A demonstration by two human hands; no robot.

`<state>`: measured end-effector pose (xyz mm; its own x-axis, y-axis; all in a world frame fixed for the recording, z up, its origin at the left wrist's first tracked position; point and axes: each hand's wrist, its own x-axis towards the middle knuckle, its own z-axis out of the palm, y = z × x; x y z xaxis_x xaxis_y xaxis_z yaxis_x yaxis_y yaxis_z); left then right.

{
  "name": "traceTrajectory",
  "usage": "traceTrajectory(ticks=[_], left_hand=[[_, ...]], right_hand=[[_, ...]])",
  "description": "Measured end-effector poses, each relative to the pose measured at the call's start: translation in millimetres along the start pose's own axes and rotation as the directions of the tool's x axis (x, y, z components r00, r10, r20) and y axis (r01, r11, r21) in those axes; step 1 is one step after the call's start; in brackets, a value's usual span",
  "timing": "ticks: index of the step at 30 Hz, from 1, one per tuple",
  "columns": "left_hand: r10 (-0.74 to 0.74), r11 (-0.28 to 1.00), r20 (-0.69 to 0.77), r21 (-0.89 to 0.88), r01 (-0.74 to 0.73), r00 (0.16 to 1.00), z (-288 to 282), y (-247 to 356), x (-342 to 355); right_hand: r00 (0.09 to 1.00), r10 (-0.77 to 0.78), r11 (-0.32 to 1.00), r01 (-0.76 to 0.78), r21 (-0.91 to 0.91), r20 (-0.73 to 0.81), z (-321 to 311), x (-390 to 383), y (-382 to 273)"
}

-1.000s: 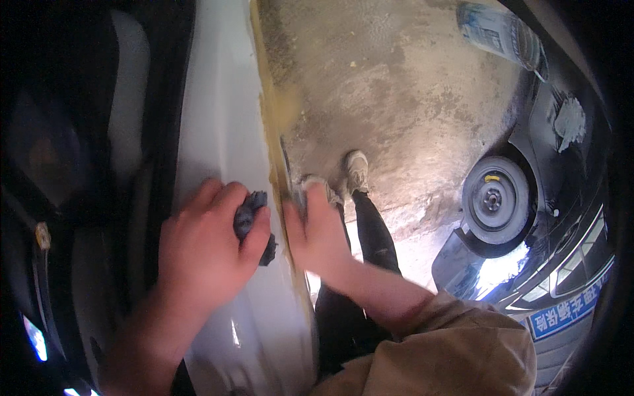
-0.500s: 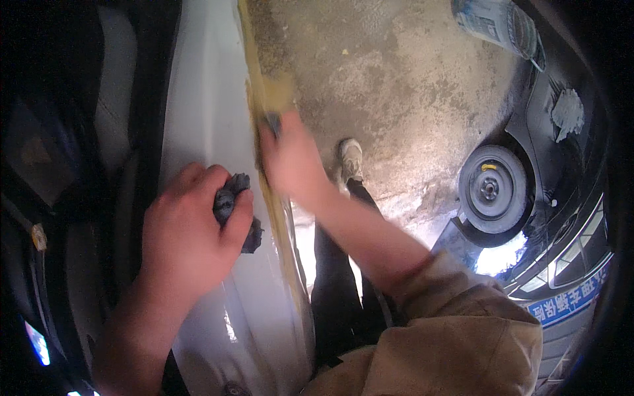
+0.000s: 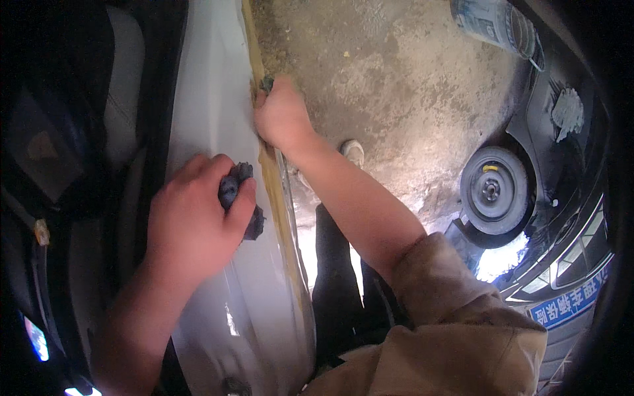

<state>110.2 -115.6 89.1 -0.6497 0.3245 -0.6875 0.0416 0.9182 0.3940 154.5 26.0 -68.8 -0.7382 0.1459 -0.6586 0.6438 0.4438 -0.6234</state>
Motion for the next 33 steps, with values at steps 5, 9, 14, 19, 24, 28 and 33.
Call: traceTrajectory(ticks=[5, 9, 14, 19, 24, 28, 33], left_hand=[[0.028, 0.999, -0.021, -0.018, -0.028, 0.999, 1, -2, -4], [0.0, 0.999, 0.006, 0.034, 0.0, 1.0, 1, -1, -5], [0.014, 0.999, -0.022, 0.035, -0.013, 1.0, 1, 0, 1], [0.018, 1.0, -0.014, -0.025, -0.018, 1.0, 3, -5, -4], [0.018, 1.0, -0.058, 0.021, -0.017, 0.998, 5, -2, 1], [-0.02, 1.0, 0.026, 0.017, 0.019, 0.999, 1, -3, 2], [0.0, 1.0, -0.023, -0.004, 0.0, 1.0, 6, -4, -3]], right_hand=[[0.991, 0.047, 0.991, -0.062, 0.122, 0.127, -40, -145, -21], [0.99, 0.103, 0.995, -0.102, -0.019, 0.096, -29, -98, -17], [0.999, 0.038, 0.999, -0.038, 0.021, -0.028, -7, -11, -13], [0.996, -0.033, 0.992, 0.023, 0.121, 0.082, -43, -163, -26], [0.998, 0.064, 0.998, -0.063, -0.011, 0.022, -18, -44, -13], [0.958, 0.23, 0.973, -0.223, -0.058, 0.171, -38, -126, -30], [0.986, 0.133, 0.991, -0.132, -0.023, 0.101, -41, -150, -31]])
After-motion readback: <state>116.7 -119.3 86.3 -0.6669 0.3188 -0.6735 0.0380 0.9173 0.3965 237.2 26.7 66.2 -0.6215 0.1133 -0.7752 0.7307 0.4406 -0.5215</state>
